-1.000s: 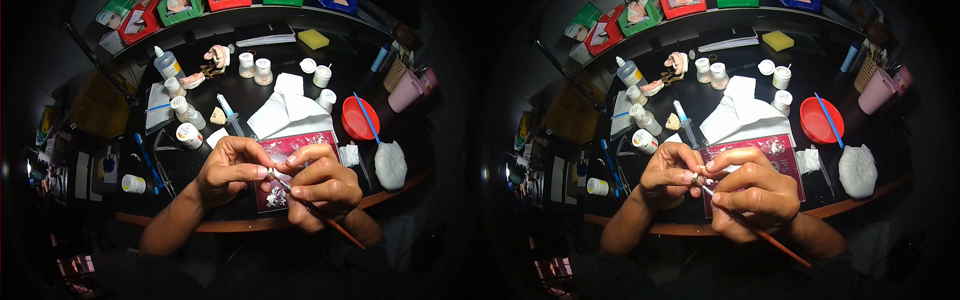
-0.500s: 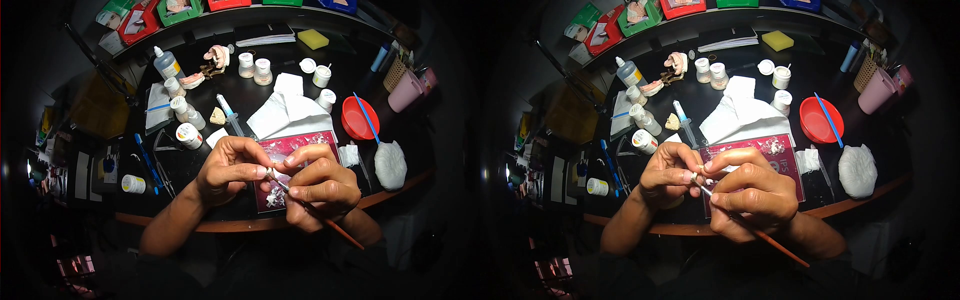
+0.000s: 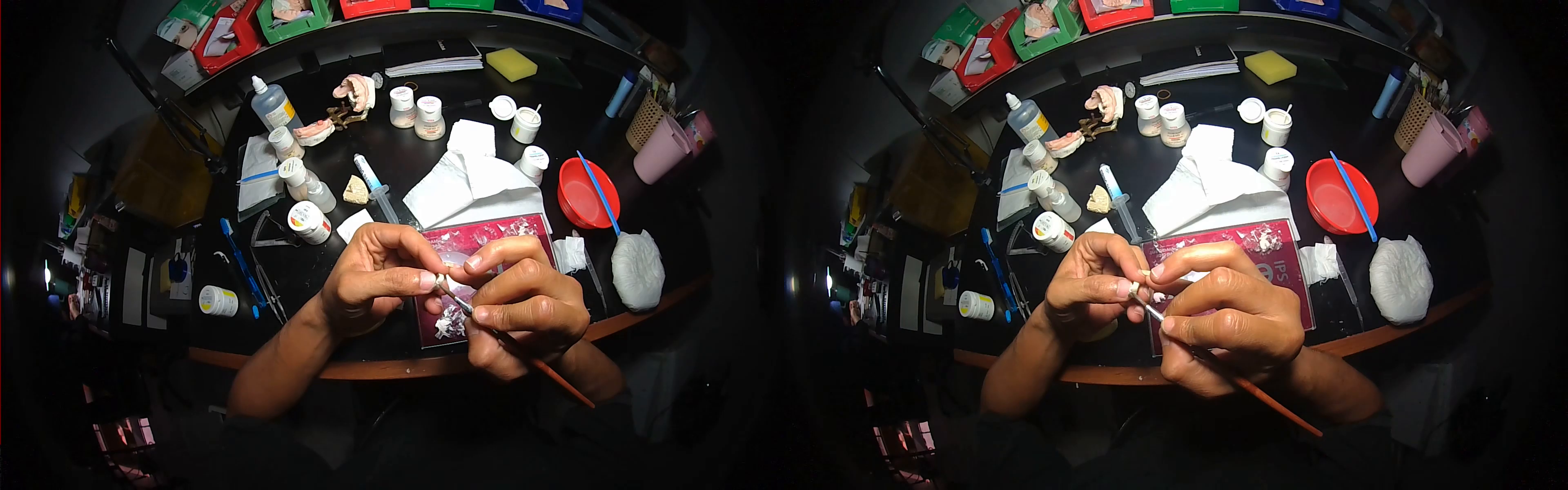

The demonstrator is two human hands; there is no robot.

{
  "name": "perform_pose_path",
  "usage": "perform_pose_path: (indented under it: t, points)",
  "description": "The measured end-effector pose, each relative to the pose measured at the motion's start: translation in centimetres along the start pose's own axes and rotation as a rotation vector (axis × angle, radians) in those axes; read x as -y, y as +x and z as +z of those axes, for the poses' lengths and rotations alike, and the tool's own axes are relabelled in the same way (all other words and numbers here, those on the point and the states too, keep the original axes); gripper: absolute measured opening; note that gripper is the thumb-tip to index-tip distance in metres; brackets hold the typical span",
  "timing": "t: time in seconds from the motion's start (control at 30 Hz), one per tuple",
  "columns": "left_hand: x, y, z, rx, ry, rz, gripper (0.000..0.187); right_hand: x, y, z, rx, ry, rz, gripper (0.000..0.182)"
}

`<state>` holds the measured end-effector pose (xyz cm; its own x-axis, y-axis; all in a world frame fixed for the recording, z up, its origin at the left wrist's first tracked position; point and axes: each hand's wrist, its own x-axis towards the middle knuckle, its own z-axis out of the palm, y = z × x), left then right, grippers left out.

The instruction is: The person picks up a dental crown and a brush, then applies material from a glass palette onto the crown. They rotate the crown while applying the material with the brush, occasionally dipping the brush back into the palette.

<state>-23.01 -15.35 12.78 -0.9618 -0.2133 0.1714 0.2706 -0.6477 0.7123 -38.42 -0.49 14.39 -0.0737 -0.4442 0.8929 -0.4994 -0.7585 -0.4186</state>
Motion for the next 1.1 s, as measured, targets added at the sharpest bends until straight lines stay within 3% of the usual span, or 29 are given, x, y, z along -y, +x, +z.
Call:
perform_pose_path:
  t: [1.1]
  points:
    - [0.07, -0.02, -0.28, 0.011, 0.018, -0.001, 0.013, 0.1, -0.22, 0.3, -0.06, 0.027, 0.065, 0.023]
